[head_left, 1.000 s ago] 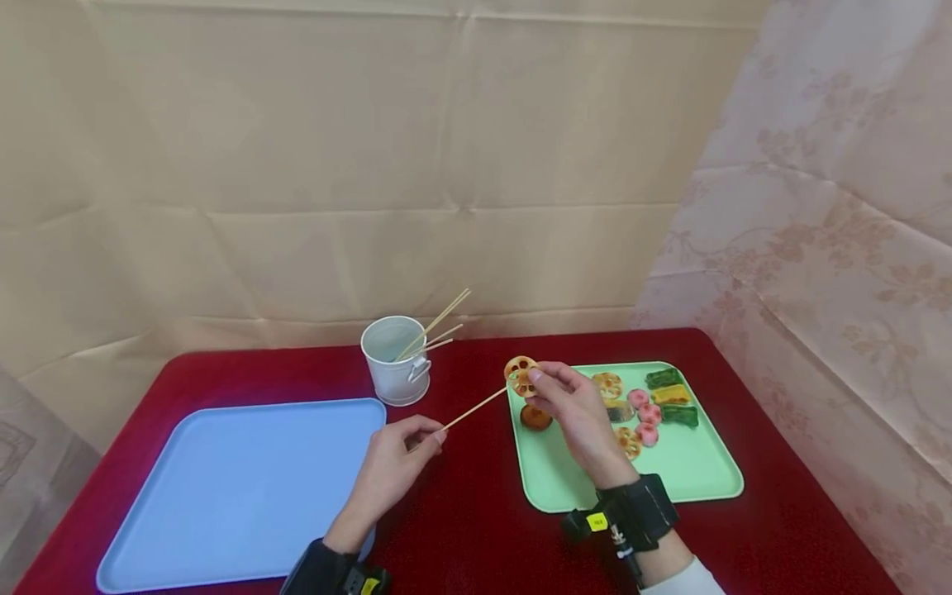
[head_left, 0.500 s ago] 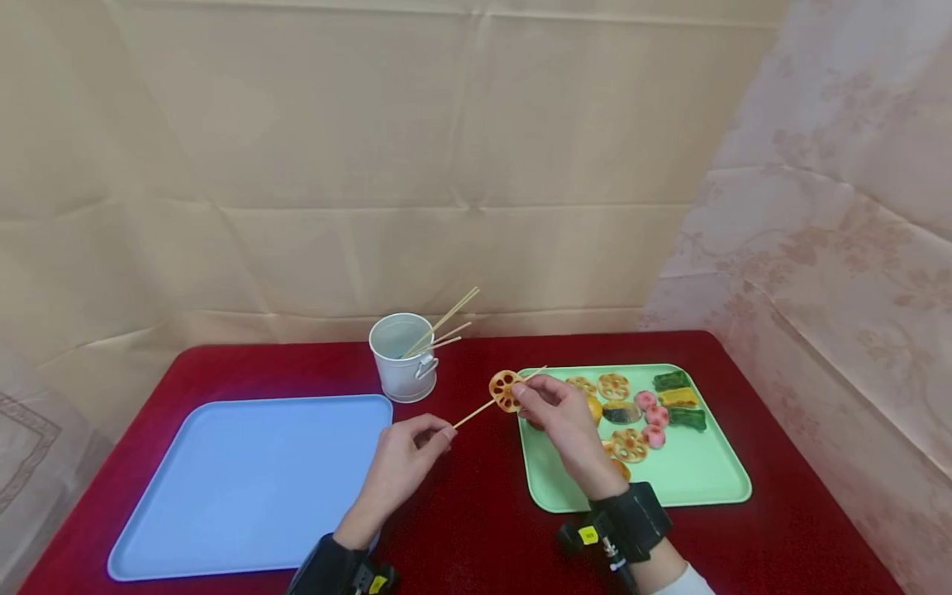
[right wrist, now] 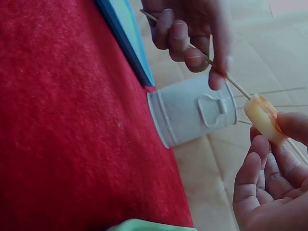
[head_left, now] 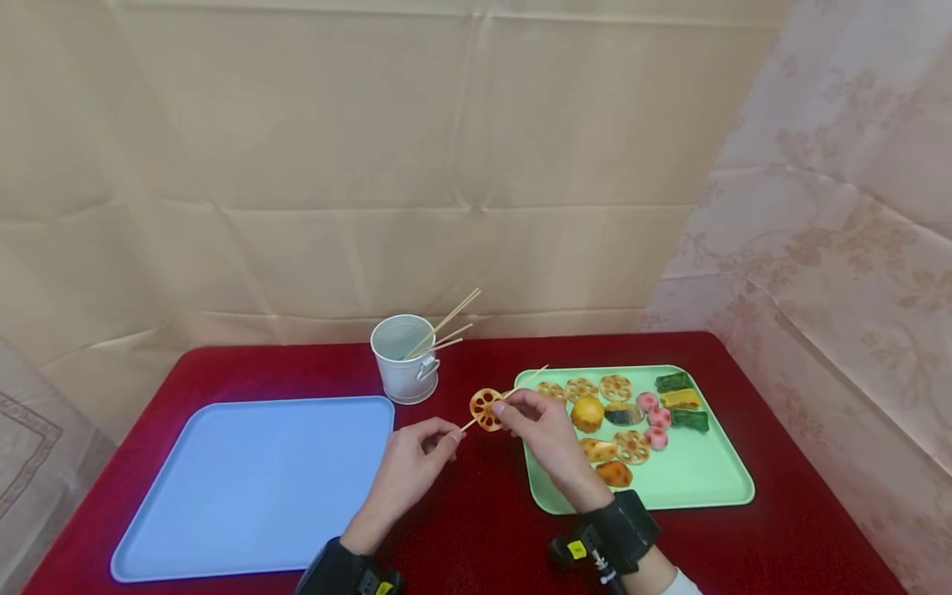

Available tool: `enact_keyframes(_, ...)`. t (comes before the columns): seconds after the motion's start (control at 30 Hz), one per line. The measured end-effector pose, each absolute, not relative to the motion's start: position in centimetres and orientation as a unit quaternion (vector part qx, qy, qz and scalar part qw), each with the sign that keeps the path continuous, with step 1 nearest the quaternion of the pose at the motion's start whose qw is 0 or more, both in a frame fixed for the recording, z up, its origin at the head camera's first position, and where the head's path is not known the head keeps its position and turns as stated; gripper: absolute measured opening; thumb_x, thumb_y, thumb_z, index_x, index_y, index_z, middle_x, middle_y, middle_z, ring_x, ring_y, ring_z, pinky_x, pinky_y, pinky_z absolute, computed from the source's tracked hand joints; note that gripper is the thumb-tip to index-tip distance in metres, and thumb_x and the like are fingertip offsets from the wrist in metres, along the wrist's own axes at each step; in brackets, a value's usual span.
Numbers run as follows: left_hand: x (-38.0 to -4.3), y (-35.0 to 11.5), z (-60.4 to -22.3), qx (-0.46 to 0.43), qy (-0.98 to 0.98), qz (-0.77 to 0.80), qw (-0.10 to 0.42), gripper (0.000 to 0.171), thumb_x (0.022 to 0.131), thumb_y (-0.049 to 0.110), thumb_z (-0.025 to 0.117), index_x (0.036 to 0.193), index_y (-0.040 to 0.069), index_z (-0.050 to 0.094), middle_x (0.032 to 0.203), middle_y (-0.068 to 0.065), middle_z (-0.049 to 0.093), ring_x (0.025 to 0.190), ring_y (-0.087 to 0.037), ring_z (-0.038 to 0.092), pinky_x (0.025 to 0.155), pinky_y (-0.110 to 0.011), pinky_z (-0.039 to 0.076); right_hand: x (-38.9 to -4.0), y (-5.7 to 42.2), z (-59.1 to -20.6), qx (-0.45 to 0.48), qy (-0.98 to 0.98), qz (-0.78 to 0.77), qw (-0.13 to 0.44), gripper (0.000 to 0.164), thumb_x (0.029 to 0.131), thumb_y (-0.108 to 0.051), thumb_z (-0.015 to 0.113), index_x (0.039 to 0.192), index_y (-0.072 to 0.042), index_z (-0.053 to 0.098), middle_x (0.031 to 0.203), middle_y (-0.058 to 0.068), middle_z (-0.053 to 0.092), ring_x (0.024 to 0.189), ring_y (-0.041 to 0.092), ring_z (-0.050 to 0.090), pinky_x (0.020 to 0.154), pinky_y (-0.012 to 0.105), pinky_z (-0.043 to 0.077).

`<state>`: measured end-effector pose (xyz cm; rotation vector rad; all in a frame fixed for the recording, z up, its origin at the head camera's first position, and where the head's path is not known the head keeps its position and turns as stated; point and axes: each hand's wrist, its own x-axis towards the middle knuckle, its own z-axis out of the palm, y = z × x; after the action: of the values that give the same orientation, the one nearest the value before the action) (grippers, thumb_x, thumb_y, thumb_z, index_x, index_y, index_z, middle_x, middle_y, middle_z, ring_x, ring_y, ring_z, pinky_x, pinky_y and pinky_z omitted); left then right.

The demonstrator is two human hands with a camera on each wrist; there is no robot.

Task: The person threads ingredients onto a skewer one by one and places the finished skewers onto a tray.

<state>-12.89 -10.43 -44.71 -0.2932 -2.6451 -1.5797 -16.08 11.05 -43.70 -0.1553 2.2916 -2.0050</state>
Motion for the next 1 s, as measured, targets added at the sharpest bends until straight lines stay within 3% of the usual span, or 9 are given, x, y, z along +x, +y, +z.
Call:
enact_keyframes(0.1, -12.8, -10.3, -44.7, -0.094, -0.854, -0.511, 0.029, 0.010, 0.098, 0.014, 0.070, 0.096, 0.008, 0.077, 0.071, 0.007, 0.065, 0.062, -0.009, 0.056, 0.057, -0.025, 0.042, -15.9, 10.8, -43.8, -0.053, 0.755, -0.652, 0.055, 0.017, 0.097, -0.020, 0.073, 0.101, -0.003, 0.073, 0.086, 0.006, 0.069, 0.087, 0.033, 0.066, 0.081, 0.041, 0.054)
enact_keyframes(0.43, -12.7, -10.1, -44.9, -0.100, -0.855, -0.508, 0.040, 0.010, 0.098, 0.013, 0.069, 0.091, 0.009, 0.076, 0.068, 0.009, 0.064, 0.060, -0.006, 0.055, 0.057, -0.024, 0.041, -15.6, 10.2, -44.1, -0.060, 0.767, -0.636, 0.068, 0.020, 0.095, -0.023, 0.076, 0.101, -0.003, 0.073, 0.089, 0.007, 0.072, 0.082, 0.015, 0.064, 0.078, 0.033, 0.052)
enact_keyframes(0.73, -12.8, -9.9, -45.0, -0.103, -0.853, -0.512, 0.028, 0.012, 0.099, 0.013, 0.068, 0.090, 0.007, 0.075, 0.068, 0.008, 0.063, 0.059, -0.006, 0.051, 0.056, -0.024, 0.040, -15.4, 10.0, -44.4, -0.065, 0.776, -0.622, 0.080, 0.023, 0.096, -0.026, 0.074, 0.103, -0.004, 0.073, 0.091, 0.004, 0.072, 0.083, 0.017, 0.062, 0.075, 0.030, 0.048)
enact_keyframes(1.0, -12.9, -10.3, -45.1, -0.094, -0.842, -0.530, 0.023, 0.013, 0.099, 0.011, 0.067, 0.089, 0.006, 0.075, 0.067, 0.006, 0.064, 0.059, -0.008, 0.050, 0.056, -0.023, 0.037, -16.1, 11.2, -43.6, -0.066, 0.783, -0.614, 0.070, 0.031, 0.098, -0.033, 0.072, 0.112, -0.005, 0.072, 0.101, 0.006, 0.074, 0.097, 0.026, 0.068, 0.086, 0.036, 0.053)
